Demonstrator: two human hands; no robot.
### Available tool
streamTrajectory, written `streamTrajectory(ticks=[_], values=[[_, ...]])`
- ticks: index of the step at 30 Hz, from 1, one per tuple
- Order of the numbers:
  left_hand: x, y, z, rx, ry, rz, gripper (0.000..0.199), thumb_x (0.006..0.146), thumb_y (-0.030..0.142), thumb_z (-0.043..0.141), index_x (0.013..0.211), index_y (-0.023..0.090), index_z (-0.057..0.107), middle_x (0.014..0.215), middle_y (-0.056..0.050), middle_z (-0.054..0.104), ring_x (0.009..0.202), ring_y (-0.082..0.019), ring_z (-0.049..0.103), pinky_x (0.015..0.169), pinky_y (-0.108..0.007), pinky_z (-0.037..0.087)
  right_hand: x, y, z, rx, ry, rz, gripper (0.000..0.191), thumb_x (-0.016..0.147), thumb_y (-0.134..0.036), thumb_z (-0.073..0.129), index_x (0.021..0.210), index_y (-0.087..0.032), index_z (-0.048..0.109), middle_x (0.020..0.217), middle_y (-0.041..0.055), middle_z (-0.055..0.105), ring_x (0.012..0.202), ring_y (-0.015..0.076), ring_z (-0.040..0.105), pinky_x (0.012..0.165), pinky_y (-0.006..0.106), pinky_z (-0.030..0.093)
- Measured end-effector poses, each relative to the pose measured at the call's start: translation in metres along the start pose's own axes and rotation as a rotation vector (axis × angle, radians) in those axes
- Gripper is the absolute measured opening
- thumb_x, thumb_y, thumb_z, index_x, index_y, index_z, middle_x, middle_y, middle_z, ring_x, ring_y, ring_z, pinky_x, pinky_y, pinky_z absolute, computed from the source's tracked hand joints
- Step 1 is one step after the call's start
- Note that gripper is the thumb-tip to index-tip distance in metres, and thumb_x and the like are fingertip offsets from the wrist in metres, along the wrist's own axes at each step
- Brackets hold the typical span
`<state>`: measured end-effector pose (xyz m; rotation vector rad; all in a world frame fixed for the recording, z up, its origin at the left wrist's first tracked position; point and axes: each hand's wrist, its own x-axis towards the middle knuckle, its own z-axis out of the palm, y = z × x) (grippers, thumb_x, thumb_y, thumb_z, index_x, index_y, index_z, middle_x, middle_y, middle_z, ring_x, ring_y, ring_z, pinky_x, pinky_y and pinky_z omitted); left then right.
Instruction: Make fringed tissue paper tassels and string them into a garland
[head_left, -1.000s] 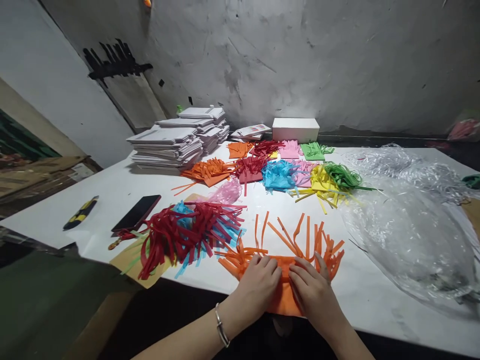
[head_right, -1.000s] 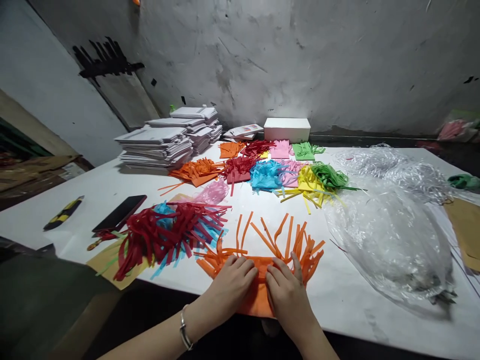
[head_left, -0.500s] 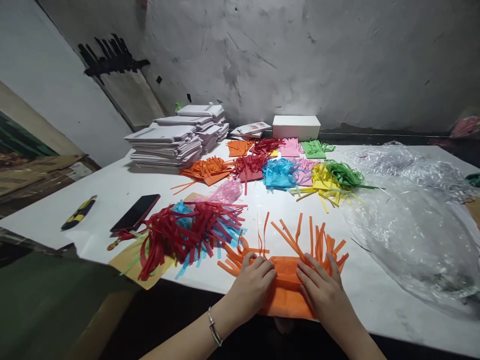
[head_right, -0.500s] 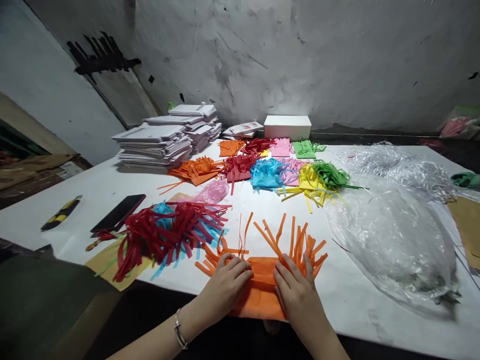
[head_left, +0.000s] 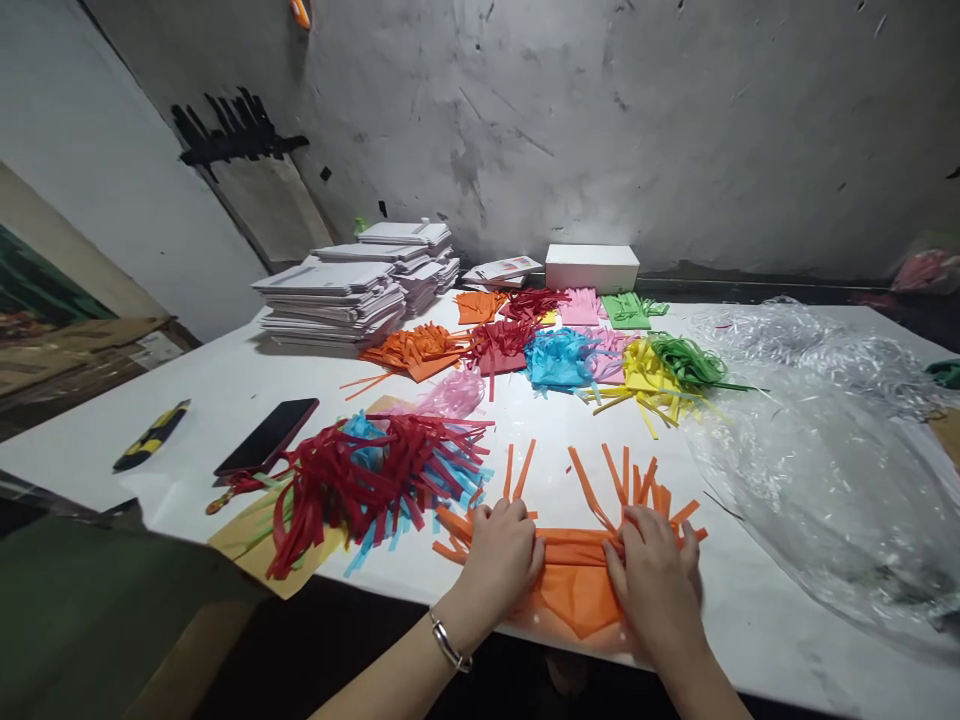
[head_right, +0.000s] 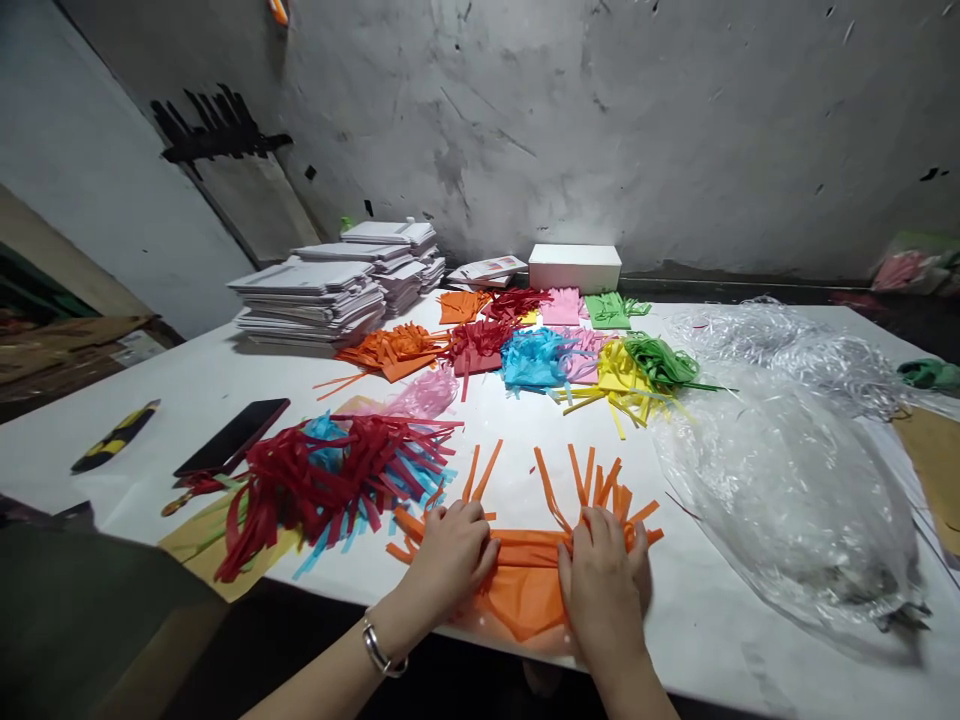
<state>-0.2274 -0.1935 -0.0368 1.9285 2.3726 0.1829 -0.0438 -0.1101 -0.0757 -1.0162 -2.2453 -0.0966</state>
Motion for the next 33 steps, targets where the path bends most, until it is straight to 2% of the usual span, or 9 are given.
streamTrajectory(ticks=[4,8,11,14,17,21,26,30,33], values=[[0.001,0.003,0.002,0.009,0.009,0.003,0.024,0.092,0.021,0.053,0.076,0.016,0.070,0.088,-0.009,0.067,0.089,-0.028,0.061,0.081,-0.047,0.041,0.004,-0.004,-0.007,0.152,0.028,-0.228,0.022,0.094,-0.009,0.048,0.095,-0.021,0.066,0.107,0.0082,0.071,0.106,0.0280,0.064,0.107,0.056,0.033],[0.000,0.004,-0.003,0.001,0.049,0.004,0.012,0.090,0.023,0.059,0.086,0.016,0.068,0.095,-0.010,0.067,0.094,-0.029,0.059,0.089,-0.052,0.039,0.007,-0.010,-0.003,0.241,-0.081,-0.429,0.025,0.094,-0.007,0.051,0.081,-0.023,0.064,0.074,0.0005,0.065,0.073,0.0192,0.061,0.083,0.038,0.045],[-0.004,0.002,-0.004,-0.029,0.079,0.147,0.005,0.089,0.021,0.064,0.094,0.020,0.066,0.106,-0.006,0.066,0.101,-0.026,0.057,0.099,-0.049,0.033,0.008,-0.011,-0.001,0.252,-0.088,-0.431,0.027,0.094,-0.007,0.050,0.074,-0.021,0.062,0.069,0.0003,0.060,0.064,0.0176,0.055,0.072,0.034,0.043],[-0.009,0.000,0.002,-0.060,0.119,0.356,0.008,0.092,0.015,0.061,0.091,0.022,0.064,0.100,-0.003,0.065,0.096,-0.022,0.055,0.099,-0.045,0.032,0.007,-0.011,-0.002,0.289,-0.081,-0.398,0.025,0.096,-0.010,0.048,0.079,-0.021,0.062,0.073,0.0010,0.060,0.067,0.0169,0.055,0.073,0.033,0.042],[-0.012,-0.002,0.010,-0.052,0.185,0.392,0.013,0.095,0.014,0.057,0.084,0.020,0.061,0.087,-0.002,0.063,0.089,-0.021,0.053,0.095,-0.044,0.033,0.006,-0.012,-0.002,0.307,-0.084,-0.394,0.025,0.100,-0.016,0.043,0.086,-0.019,0.064,0.081,0.0030,0.062,0.073,0.0177,0.055,0.075,0.033,0.040],[-0.015,-0.007,0.016,-0.018,0.227,0.428,0.016,0.095,0.013,0.058,0.080,0.020,0.059,0.079,-0.001,0.061,0.084,-0.020,0.052,0.097,-0.043,0.032,0.003,-0.008,0.002,0.275,-0.080,-0.440,0.041,0.102,-0.011,0.031,0.073,-0.019,0.059,0.069,0.0018,0.056,0.066,0.0180,0.047,0.073,0.033,0.037],[-0.021,-0.015,0.022,-0.099,0.201,0.409,0.011,0.089,0.011,0.064,0.087,0.021,0.063,0.084,-0.001,0.064,0.088,-0.021,0.054,0.098,-0.045,0.031,-0.007,0.007,-0.006,0.279,-0.071,-0.415,0.040,0.104,-0.011,0.030,0.085,-0.019,0.064,0.080,0.0032,0.062,0.079,0.0193,0.055,0.086,0.036,0.039],[-0.022,-0.010,0.019,-0.203,0.220,0.237,0.010,0.089,0.012,0.061,0.083,0.020,0.063,0.097,-0.004,0.065,0.092,-0.023,0.054,0.090,-0.045,0.037,-0.011,0.012,-0.007,0.260,-0.078,-0.265,0.028,0.101,-0.014,0.039,0.086,-0.020,0.062,0.096,0.0060,0.065,0.094,0.0225,0.060,0.095,0.043,0.039],[-0.018,-0.002,0.010,-0.194,0.153,0.120,0.015,0.092,0.014,0.052,0.082,0.019,0.063,0.101,-0.007,0.064,0.094,-0.025,0.055,0.088,-0.047,0.039,-0.009,0.010,-0.001,0.163,-0.095,-0.145,0.023,0.098,-0.015,0.043,0.084,-0.021,0.061,0.101,0.0071,0.067,0.098,0.0251,0.063,0.097,0.048,0.038]])
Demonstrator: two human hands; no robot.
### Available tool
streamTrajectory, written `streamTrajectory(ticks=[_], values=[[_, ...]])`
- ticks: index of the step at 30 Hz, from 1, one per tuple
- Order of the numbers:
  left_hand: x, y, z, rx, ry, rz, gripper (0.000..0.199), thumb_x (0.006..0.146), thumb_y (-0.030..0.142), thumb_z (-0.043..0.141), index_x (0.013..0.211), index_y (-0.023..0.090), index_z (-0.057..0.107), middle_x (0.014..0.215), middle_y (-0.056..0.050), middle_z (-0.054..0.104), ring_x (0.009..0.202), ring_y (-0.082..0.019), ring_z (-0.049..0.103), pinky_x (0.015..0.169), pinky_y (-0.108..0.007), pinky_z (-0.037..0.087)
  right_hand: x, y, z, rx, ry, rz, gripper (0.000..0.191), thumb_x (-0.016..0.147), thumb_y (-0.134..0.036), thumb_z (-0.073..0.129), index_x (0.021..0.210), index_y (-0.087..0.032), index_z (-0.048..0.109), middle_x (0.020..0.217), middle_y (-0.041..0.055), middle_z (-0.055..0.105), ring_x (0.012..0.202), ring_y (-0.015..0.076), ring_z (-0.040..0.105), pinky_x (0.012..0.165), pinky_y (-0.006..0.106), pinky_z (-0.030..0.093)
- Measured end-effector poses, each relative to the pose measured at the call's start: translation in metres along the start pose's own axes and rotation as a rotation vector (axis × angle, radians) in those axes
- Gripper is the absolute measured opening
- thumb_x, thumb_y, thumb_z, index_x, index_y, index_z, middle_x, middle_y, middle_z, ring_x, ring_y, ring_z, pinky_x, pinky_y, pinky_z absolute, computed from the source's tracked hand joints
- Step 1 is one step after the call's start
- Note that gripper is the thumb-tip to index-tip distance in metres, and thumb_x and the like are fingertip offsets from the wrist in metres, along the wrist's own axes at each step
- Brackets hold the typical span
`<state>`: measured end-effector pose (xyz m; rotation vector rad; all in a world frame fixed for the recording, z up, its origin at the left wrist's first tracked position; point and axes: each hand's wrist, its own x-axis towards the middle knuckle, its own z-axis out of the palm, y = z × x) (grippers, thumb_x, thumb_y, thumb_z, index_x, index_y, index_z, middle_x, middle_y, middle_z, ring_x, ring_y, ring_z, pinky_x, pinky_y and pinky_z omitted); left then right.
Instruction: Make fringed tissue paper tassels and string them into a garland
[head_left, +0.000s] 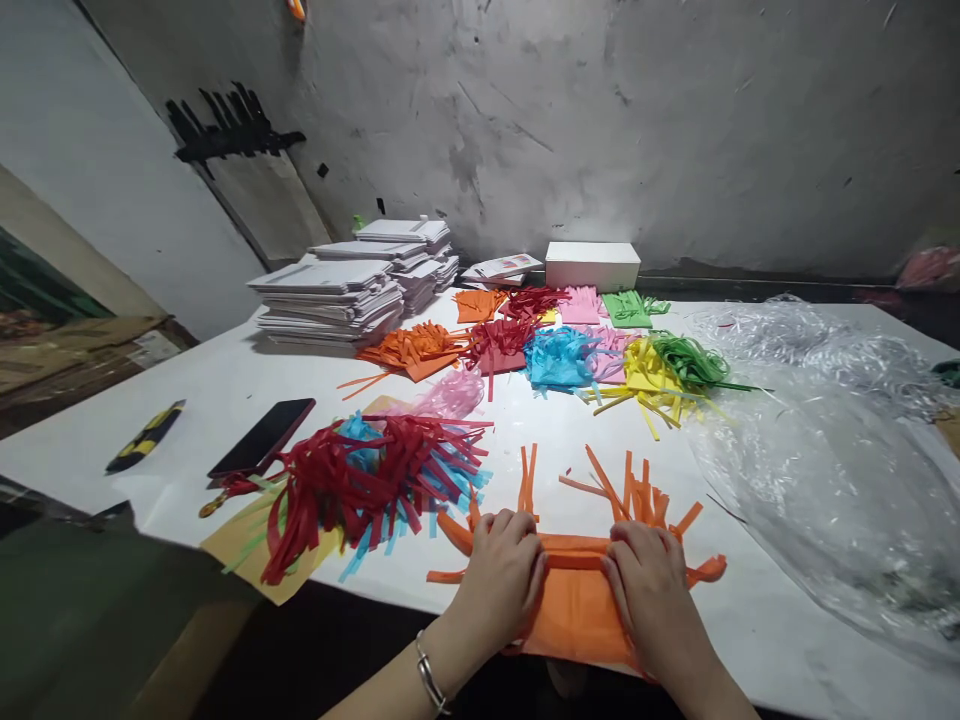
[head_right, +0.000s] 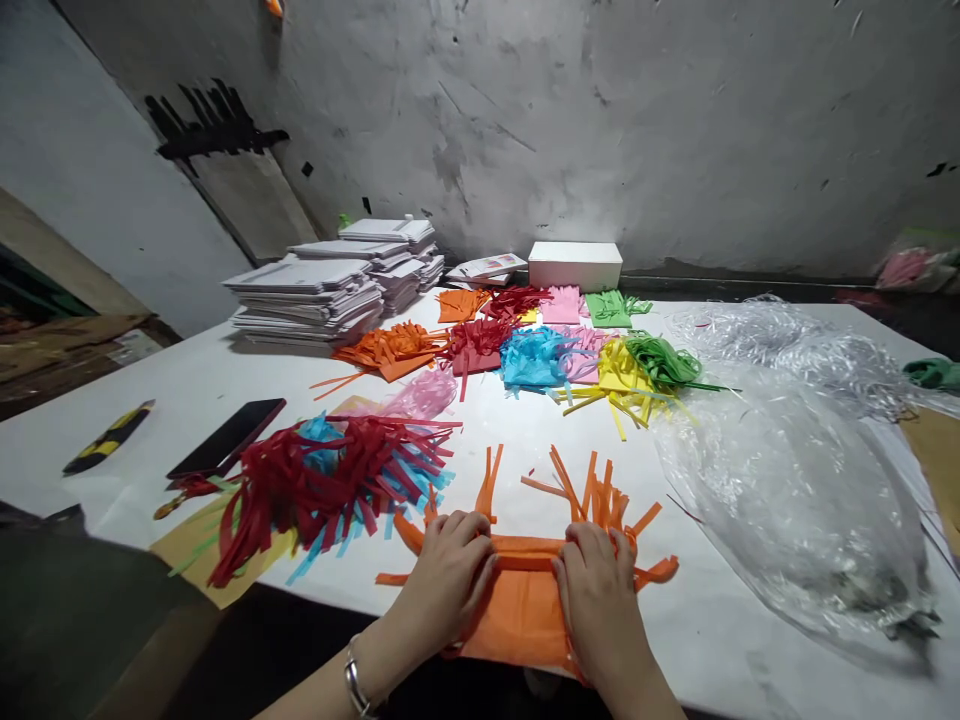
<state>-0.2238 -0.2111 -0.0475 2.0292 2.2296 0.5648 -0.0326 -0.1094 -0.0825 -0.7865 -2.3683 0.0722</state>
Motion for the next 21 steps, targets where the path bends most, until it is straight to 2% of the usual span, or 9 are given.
streamTrajectory(ticks=[3,5,8,12,15,18,21], values=[[0.006,0.007,-0.004,0.058,-0.053,-0.071,0.013,0.091,0.017,0.054,0.083,0.018,0.064,0.101,-0.008,0.063,0.095,-0.028,0.055,0.087,-0.050,0.040,0.005,-0.003,0.003,-0.064,0.018,0.067,0.019,0.094,-0.016,0.046,0.084,-0.021,0.061,0.096,0.0090,0.068,0.093,0.0281,0.064,0.096,0.054,0.037],[0.009,0.007,-0.002,0.077,-0.059,-0.078,0.008,0.088,0.015,0.058,0.085,0.019,0.064,0.102,-0.007,0.063,0.094,-0.028,0.056,0.087,-0.050,0.040,0.008,-0.006,0.001,-0.070,0.015,0.071,0.019,0.092,-0.013,0.046,0.086,-0.021,0.061,0.099,0.0102,0.068,0.097,0.0296,0.063,0.098,0.057,0.035],[0.009,0.004,0.001,0.075,-0.050,0.029,0.013,0.087,0.008,0.059,0.085,0.020,0.065,0.100,-0.005,0.064,0.093,-0.024,0.056,0.090,-0.047,0.039,0.012,-0.011,-0.004,0.006,0.005,-0.011,0.025,0.090,-0.006,0.045,0.085,-0.023,0.063,0.100,0.0068,0.067,0.101,0.0268,0.060,0.102,0.054,0.033],[0.009,0.001,-0.002,0.088,-0.093,0.217,0.011,0.089,0.010,0.063,0.085,0.020,0.066,0.095,-0.004,0.064,0.094,-0.023,0.054,0.094,-0.045,0.035,0.015,-0.016,0.001,0.111,-0.036,-0.196,0.027,0.093,-0.006,0.049,0.075,-0.023,0.061,0.073,-0.0016,0.061,0.077,0.0183,0.055,0.095,0.044,0.034],[0.011,-0.001,-0.006,0.127,-0.114,0.299,0.010,0.089,0.012,0.063,0.084,0.020,0.065,0.093,-0.003,0.064,0.092,-0.023,0.054,0.097,-0.047,0.033,0.017,-0.016,0.008,0.101,-0.044,-0.231,0.026,0.093,-0.007,0.051,0.074,-0.022,0.060,0.071,-0.0018,0.060,0.074,0.0176,0.053,0.093,0.041,0.032],[0.015,-0.002,-0.002,0.109,-0.094,0.326,0.014,0.090,0.013,0.061,0.078,0.019,0.063,0.090,-0.004,0.064,0.090,-0.022,0.054,0.096,-0.044,0.034,0.018,-0.016,0.011,0.079,-0.051,-0.257,0.024,0.092,-0.007,0.052,0.075,-0.021,0.060,0.072,-0.0010,0.061,0.073,0.0178,0.052,0.091,0.040,0.033],[0.018,-0.006,0.005,0.057,-0.059,0.276,0.010,0.089,0.014,0.063,0.080,0.019,0.062,0.092,-0.003,0.065,0.090,-0.021,0.055,0.091,-0.041,0.036,0.020,-0.019,0.014,0.057,-0.045,-0.280,0.028,0.092,-0.005,0.048,0.072,-0.021,0.057,0.070,-0.0004,0.058,0.069,0.0176,0.050,0.088,0.038,0.034]])
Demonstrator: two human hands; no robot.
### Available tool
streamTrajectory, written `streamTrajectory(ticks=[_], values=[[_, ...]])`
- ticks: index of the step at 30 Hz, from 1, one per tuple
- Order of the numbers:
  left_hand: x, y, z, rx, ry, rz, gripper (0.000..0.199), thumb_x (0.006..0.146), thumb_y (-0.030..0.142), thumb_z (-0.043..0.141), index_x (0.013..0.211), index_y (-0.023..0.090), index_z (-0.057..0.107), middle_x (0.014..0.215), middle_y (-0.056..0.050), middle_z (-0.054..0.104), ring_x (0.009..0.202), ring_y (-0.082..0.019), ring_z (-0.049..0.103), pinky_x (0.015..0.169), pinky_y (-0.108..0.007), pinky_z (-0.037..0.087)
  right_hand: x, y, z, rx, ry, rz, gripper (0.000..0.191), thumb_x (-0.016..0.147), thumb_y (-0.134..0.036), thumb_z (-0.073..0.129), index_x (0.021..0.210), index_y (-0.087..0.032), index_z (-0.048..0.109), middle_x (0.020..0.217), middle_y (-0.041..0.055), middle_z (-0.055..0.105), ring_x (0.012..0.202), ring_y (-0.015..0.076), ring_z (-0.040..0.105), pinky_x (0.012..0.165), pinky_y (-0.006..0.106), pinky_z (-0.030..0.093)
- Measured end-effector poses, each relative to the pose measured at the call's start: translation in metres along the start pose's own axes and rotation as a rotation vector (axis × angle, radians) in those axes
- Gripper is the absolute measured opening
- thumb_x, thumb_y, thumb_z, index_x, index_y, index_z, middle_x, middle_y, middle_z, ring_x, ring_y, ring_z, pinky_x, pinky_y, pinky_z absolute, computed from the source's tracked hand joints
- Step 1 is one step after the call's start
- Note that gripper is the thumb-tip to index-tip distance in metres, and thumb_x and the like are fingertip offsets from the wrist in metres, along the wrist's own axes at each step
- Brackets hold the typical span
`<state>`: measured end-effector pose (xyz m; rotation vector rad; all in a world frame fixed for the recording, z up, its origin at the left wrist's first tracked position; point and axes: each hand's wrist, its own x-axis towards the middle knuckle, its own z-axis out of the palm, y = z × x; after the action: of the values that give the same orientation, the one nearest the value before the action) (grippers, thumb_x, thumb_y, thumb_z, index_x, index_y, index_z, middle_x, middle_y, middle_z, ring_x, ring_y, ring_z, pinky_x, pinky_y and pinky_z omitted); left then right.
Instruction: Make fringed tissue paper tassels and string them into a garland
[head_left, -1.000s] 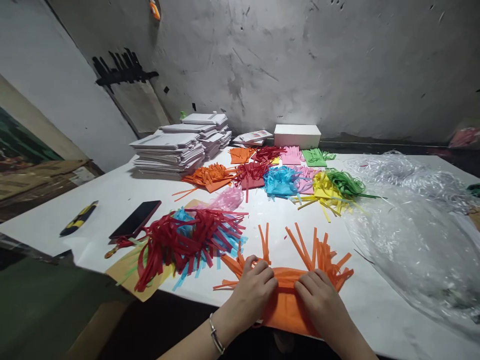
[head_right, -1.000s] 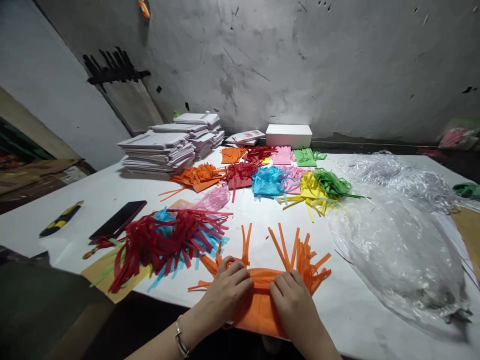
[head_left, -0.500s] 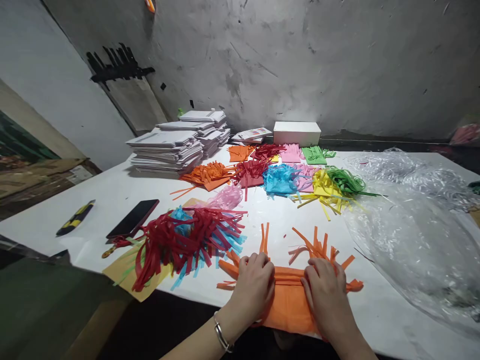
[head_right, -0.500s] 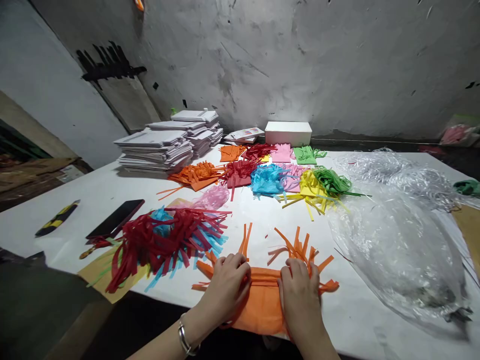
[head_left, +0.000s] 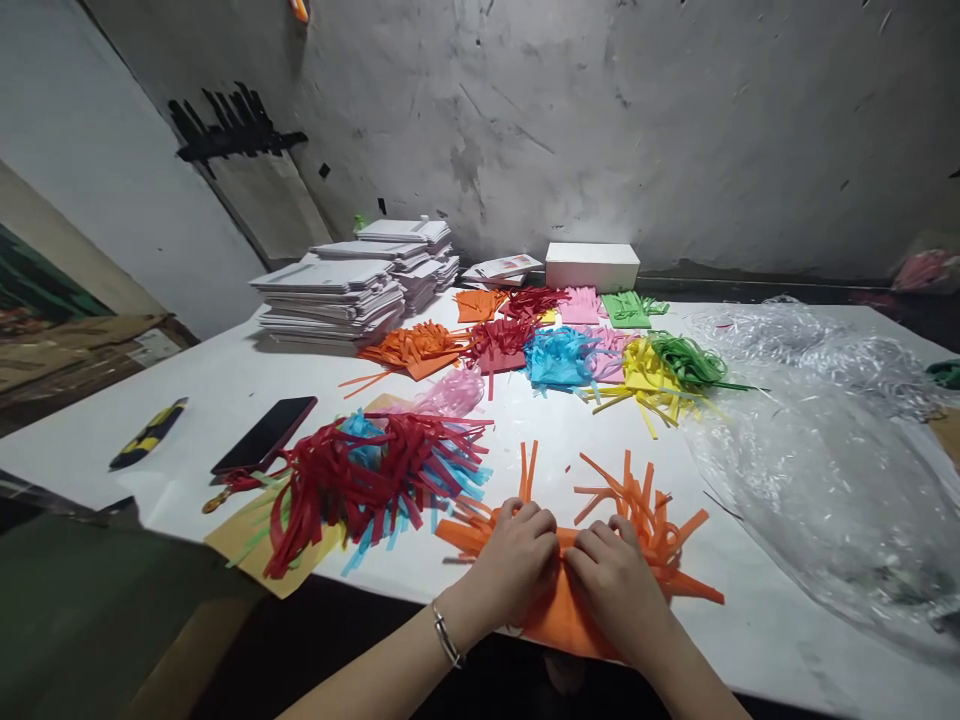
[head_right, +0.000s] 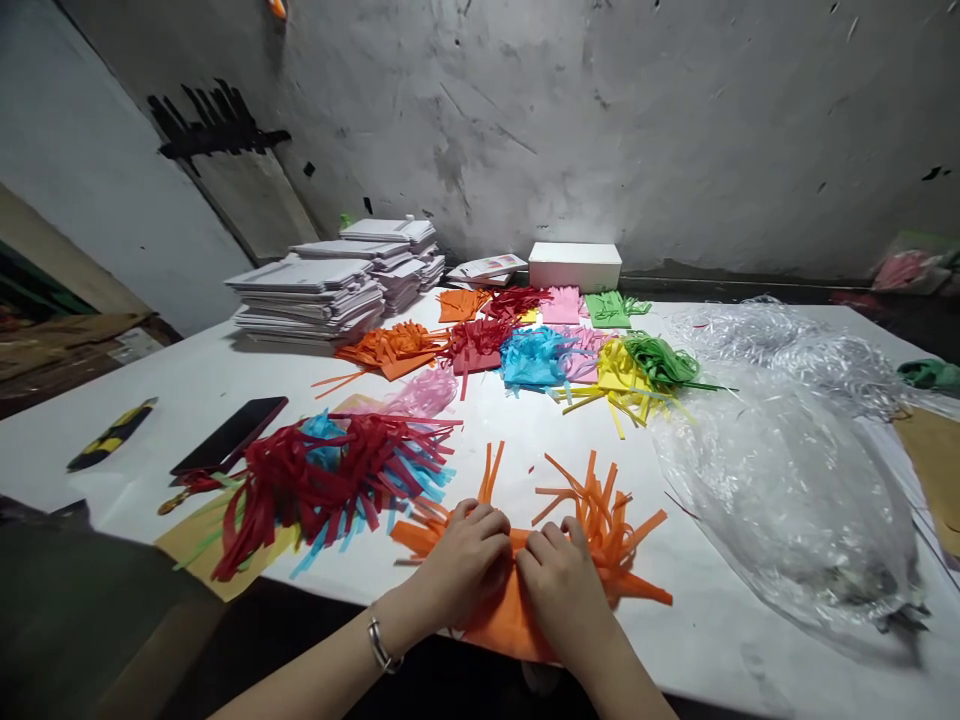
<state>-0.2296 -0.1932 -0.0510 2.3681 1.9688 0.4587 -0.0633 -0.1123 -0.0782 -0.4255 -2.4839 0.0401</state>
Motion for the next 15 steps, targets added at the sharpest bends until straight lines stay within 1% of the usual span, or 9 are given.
streamTrajectory(ticks=[2,5,7,10,13,15], values=[[-0.002,-0.002,0.004,-0.013,0.008,-0.021,0.007,0.088,0.013,0.063,0.084,0.019,0.062,0.097,-0.003,0.066,0.092,-0.021,0.055,0.089,-0.041,0.036,0.001,-0.001,0.003,-0.006,0.008,-0.006,0.032,0.093,-0.003,0.042,0.069,-0.020,0.055,0.068,0.0000,0.056,0.067,0.0173,0.048,0.087,0.038,0.034],[-0.007,-0.004,0.009,-0.044,0.036,-0.018,0.010,0.090,0.011,0.060,0.086,0.020,0.062,0.096,-0.002,0.065,0.093,-0.021,0.055,0.092,-0.041,0.034,-0.002,0.001,0.005,0.004,0.012,0.011,0.035,0.095,-0.003,0.037,0.070,-0.020,0.055,0.070,0.0003,0.056,0.068,0.0173,0.048,0.088,0.038,0.034],[-0.011,-0.004,0.013,-0.068,0.072,-0.031,0.012,0.093,0.012,0.057,0.085,0.020,0.061,0.094,-0.002,0.064,0.091,-0.020,0.054,0.092,-0.042,0.034,-0.007,0.006,0.001,0.017,0.006,0.040,0.034,0.096,-0.004,0.037,0.073,-0.020,0.056,0.073,0.0001,0.057,0.071,0.0177,0.050,0.089,0.039,0.034],[-0.014,-0.001,0.016,-0.081,0.111,-0.094,0.012,0.094,0.012,0.055,0.087,0.019,0.062,0.094,-0.002,0.064,0.090,-0.021,0.054,0.091,-0.043,0.034,-0.016,0.014,-0.008,0.033,0.000,0.105,0.027,0.099,-0.009,0.042,0.080,-0.020,0.058,0.083,0.0008,0.061,0.080,0.0187,0.055,0.091,0.041,0.035],[-0.011,0.006,0.014,-0.052,0.084,-0.180,0.012,0.093,0.011,0.055,0.088,0.019,0.063,0.095,-0.003,0.065,0.092,-0.022,0.055,0.090,-0.044,0.036,-0.023,0.016,-0.013,0.039,-0.016,0.173,0.020,0.099,-0.013,0.044,0.091,-0.021,0.060,0.095,0.0023,0.064,0.090,0.0211,0.058,0.097,0.046,0.033],[-0.007,0.012,0.008,-0.018,0.026,-0.228,0.014,0.093,0.011,0.053,0.088,0.018,0.065,0.096,-0.005,0.065,0.092,-0.024,0.056,0.088,-0.046,0.038,-0.024,0.014,-0.013,0.028,-0.028,0.248,0.020,0.098,-0.012,0.043,0.090,-0.021,0.059,0.098,0.0029,0.064,0.094,0.0227,0.059,0.100,0.050,0.032]])
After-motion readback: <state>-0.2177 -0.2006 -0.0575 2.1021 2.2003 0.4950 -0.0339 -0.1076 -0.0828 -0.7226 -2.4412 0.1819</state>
